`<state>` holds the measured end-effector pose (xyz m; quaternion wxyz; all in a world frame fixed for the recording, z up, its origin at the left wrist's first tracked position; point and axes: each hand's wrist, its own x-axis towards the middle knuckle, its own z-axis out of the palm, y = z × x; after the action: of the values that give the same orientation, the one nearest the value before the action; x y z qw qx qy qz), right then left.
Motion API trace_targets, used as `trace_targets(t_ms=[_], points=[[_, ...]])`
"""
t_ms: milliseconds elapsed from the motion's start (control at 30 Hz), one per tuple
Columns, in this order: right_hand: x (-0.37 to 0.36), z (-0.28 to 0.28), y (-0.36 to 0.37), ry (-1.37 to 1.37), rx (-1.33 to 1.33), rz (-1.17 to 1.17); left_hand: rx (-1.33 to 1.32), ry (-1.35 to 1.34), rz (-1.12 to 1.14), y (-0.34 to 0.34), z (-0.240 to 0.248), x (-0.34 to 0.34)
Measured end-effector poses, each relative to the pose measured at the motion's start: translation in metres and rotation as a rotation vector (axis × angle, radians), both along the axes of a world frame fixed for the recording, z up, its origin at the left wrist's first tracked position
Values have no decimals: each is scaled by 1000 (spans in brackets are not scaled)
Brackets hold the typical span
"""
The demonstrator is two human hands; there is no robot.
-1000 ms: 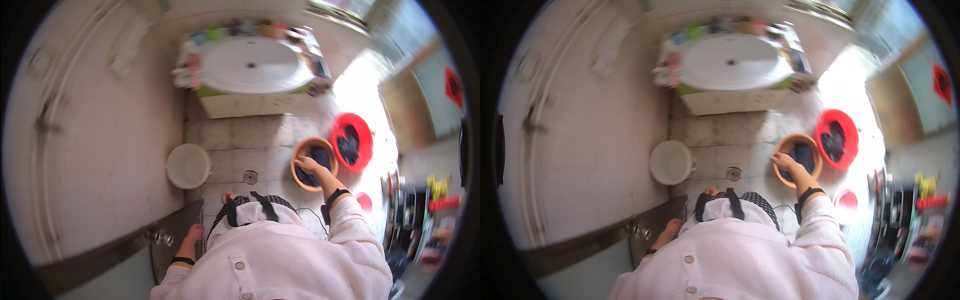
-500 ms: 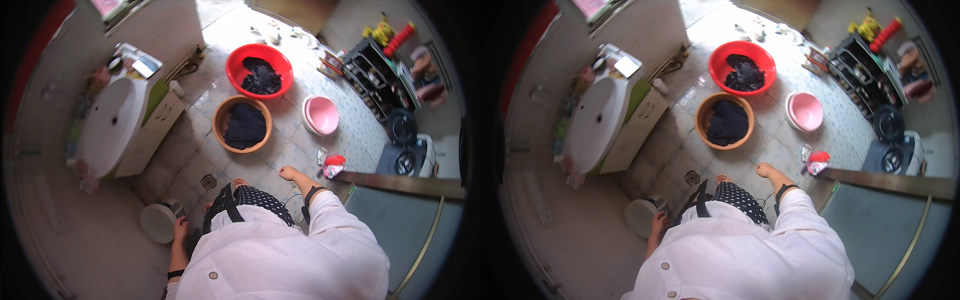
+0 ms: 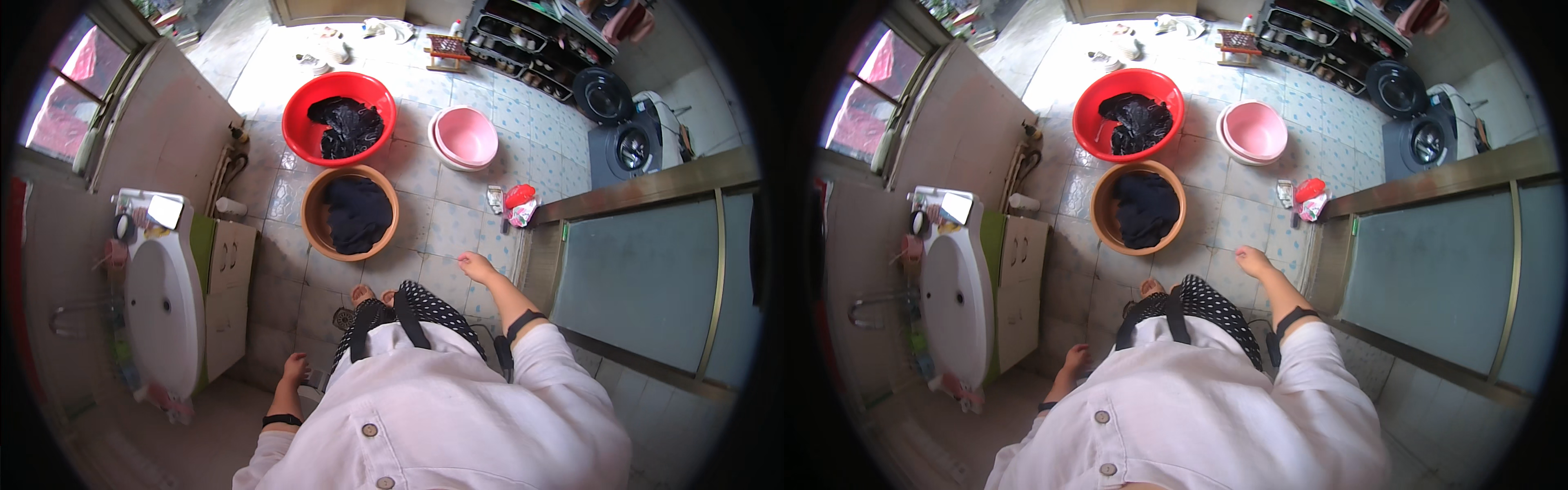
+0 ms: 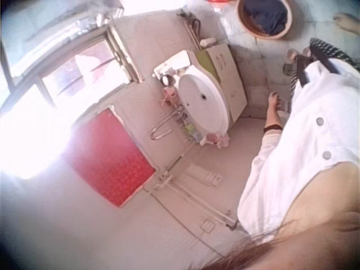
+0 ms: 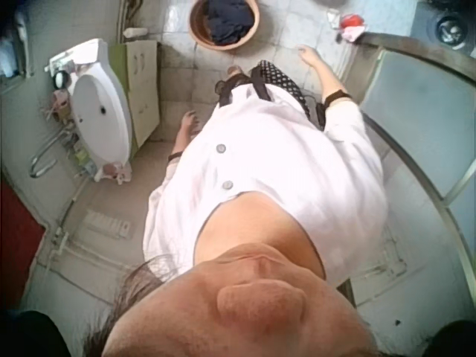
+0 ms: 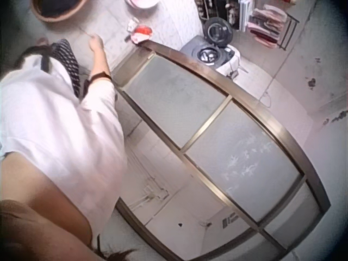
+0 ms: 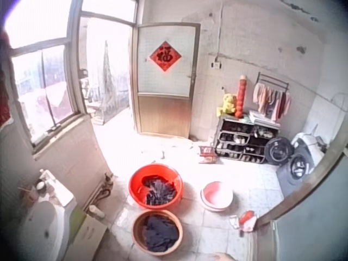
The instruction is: The person fills a bucket with water from a tap and pours it into a red basin containing dark clothes. They then sit on the floor and hand-wash the clothes by repeatedly submerging, scrubbing, and wringing them in the basin.
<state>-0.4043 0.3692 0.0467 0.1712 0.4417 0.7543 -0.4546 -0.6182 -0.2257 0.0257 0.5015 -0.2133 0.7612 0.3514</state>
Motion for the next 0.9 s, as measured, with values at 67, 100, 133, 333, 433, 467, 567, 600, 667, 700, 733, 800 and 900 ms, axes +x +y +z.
trace_targets(t_ms=[67, 100, 133, 333, 433, 467, 567, 600, 667, 700, 733, 800, 900], points=[[30, -8, 0, 32, -2, -109, -36, 10, -177, 17, -7, -38], [48, -12, 1, 12, -27, -184, 7, 27, -170, 29, -7, -55], [66, -15, 2, -23, -30, -163, -38, 21, -172, 44, -7, -73], [129, -31, 8, -341, -164, -286, 119, 211, -219, 143, 12, -134], [116, -45, 31, -415, -306, -327, 115, 289, -349, 182, 0, -146], [107, -49, 44, -469, -370, -348, 75, 291, -371, 191, -4, -147], [59, -63, 97, -105, -226, -149, -49, 133, -332, 225, -8, -141], [42, -65, 120, -10, -169, -116, -123, 39, -312, 241, -6, -140], [12, -63, 167, 92, -57, -159, -172, -37, -457, 278, 9, -138], [-4, -61, 192, 132, -75, -201, -190, -61, -500, 304, 17, -140], [-13, -57, 215, 132, -89, -213, -227, -83, -551, 333, 26, -145], [-30, -52, 263, 173, -123, -236, -124, 48, -545, 397, 43, -158], [-35, -55, 333, 69, -75, -192, 37, 256, -482, 487, 64, -182]])
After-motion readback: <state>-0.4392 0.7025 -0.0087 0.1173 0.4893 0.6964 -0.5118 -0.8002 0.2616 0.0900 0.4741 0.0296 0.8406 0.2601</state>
